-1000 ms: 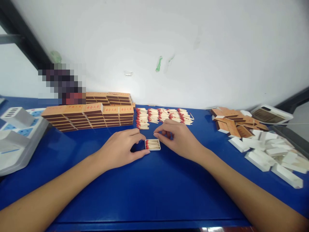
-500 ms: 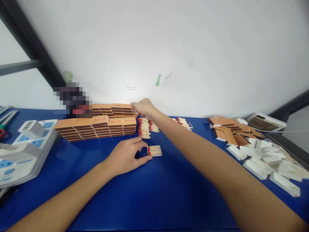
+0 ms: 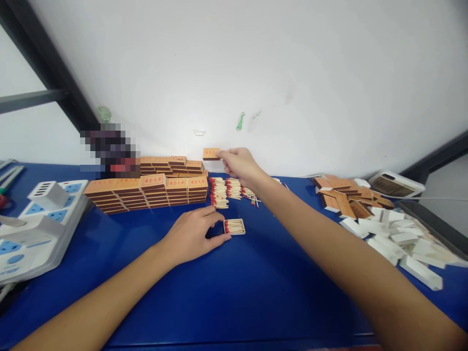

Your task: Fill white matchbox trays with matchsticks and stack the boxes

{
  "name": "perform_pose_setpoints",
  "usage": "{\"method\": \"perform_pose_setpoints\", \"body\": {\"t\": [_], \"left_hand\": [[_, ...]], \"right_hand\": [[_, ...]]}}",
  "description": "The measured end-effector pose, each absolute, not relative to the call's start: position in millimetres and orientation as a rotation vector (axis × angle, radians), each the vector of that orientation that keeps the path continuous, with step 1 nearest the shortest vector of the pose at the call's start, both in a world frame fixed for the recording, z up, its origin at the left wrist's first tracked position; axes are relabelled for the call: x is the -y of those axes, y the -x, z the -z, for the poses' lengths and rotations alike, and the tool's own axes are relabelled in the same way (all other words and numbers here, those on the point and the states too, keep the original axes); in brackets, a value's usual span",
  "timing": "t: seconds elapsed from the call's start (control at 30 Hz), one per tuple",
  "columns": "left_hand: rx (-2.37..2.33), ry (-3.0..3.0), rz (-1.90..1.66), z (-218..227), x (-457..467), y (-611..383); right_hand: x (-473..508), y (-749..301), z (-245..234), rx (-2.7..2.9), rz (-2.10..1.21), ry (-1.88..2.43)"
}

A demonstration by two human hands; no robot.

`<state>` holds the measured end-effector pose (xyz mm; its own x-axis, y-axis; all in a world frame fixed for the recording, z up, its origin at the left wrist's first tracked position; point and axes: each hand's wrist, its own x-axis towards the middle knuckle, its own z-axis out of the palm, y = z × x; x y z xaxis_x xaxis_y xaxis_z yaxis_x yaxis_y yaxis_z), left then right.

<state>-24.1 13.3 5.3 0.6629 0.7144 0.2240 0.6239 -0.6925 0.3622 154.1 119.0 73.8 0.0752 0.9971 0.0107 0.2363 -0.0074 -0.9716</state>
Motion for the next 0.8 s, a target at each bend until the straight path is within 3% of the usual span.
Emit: {"method": "perform_pose_setpoints", "body": {"t": [0.27, 0.8], "left_hand": [[-1.182, -2.584, -0.827, -7.1, -13.1, 27.3], [-0.900, -2.711, -0.965, -10.1, -16.4, 29.2]], "right_hand": [[-11.6, -250.4, -41.7, 1.417, -1.233, 1.347], [19.0, -232.3, -19.2, 1.570, -1.380, 1.229]]}}
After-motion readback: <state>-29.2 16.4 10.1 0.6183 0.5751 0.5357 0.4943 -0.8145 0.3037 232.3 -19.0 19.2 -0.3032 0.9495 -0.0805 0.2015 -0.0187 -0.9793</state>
